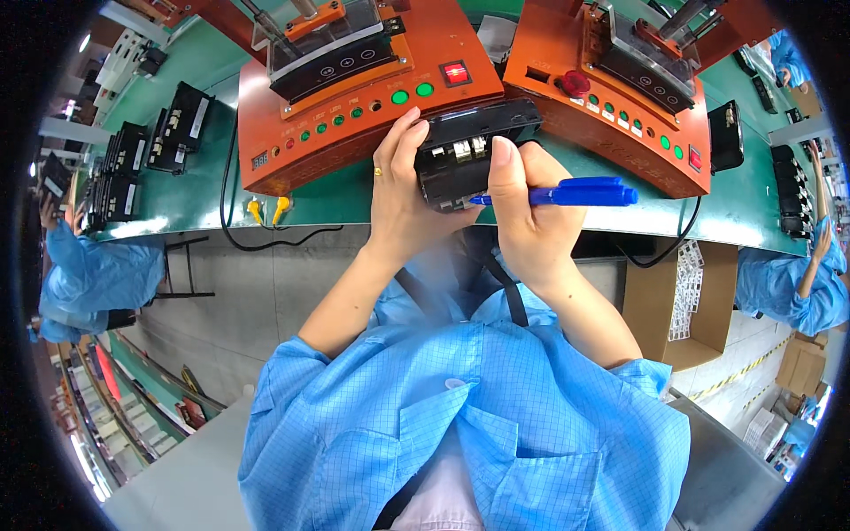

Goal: Testing and marking electronic components using a specialized fixture on an assembly line.

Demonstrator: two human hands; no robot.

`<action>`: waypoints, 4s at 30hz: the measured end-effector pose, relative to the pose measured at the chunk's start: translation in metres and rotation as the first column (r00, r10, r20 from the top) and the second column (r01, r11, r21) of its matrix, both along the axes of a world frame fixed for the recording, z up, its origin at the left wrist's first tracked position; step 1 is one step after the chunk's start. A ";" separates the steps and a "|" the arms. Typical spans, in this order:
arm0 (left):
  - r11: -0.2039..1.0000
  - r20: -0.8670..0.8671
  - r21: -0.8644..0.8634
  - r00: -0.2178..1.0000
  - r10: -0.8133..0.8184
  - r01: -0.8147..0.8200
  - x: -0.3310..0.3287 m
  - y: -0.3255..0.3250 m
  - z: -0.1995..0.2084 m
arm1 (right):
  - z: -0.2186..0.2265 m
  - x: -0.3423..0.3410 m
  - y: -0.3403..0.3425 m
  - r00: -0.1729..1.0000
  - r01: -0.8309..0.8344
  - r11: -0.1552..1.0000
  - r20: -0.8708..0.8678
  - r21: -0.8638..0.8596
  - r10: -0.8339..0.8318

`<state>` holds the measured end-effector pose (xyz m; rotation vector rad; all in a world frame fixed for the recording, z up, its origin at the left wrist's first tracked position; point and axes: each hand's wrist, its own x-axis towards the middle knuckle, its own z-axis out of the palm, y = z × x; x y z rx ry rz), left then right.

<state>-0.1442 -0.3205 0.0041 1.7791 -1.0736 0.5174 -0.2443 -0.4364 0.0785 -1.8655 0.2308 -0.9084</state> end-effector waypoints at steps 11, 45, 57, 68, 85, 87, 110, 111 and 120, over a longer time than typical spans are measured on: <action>1.000 0.015 0.021 1.000 0.010 -0.011 0.000 0.002 0.000 | -0.003 0.000 0.000 1.000 0.025 0.994 -0.010 -0.104 -0.026; 1.000 0.007 0.010 1.000 0.016 -0.016 0.003 -0.001 0.002 | 0.013 0.035 -0.003 0.996 0.093 0.987 -0.018 0.128 -0.091; 0.934 -0.815 -0.142 0.498 -0.298 0.327 -0.021 0.060 0.034 | 0.002 -0.001 -0.019 0.902 -0.153 0.892 0.429 0.425 -0.050; 0.471 -0.614 -0.766 0.717 -0.331 -0.439 0.052 0.283 0.056 | -0.010 -0.032 -0.033 0.916 0.204 0.846 0.208 0.492 -0.342; 0.714 -0.335 -0.118 0.704 0.626 -0.691 0.300 0.129 0.085 | -0.031 -0.055 -0.033 0.871 0.488 0.869 0.099 -0.080 -0.481; 0.770 -0.270 -0.159 0.777 0.568 -0.618 0.315 0.129 0.074 | -0.026 -0.042 -0.022 0.821 0.570 0.816 0.117 -0.096 -0.559; 0.687 -0.198 -0.187 0.712 0.674 -0.703 0.391 0.099 0.029 | -0.035 -0.066 -0.047 0.886 0.410 0.842 0.068 0.351 -0.459; 0.711 -0.148 -0.278 0.760 0.632 -0.646 0.389 0.105 0.041 | -0.042 -0.062 -0.050 0.882 0.394 0.837 0.098 0.381 -0.460; 0.249 0.287 -0.344 0.151 0.946 -0.905 0.373 0.305 0.149 | -0.076 -0.072 -0.064 0.880 0.453 0.813 0.037 -0.366 -0.474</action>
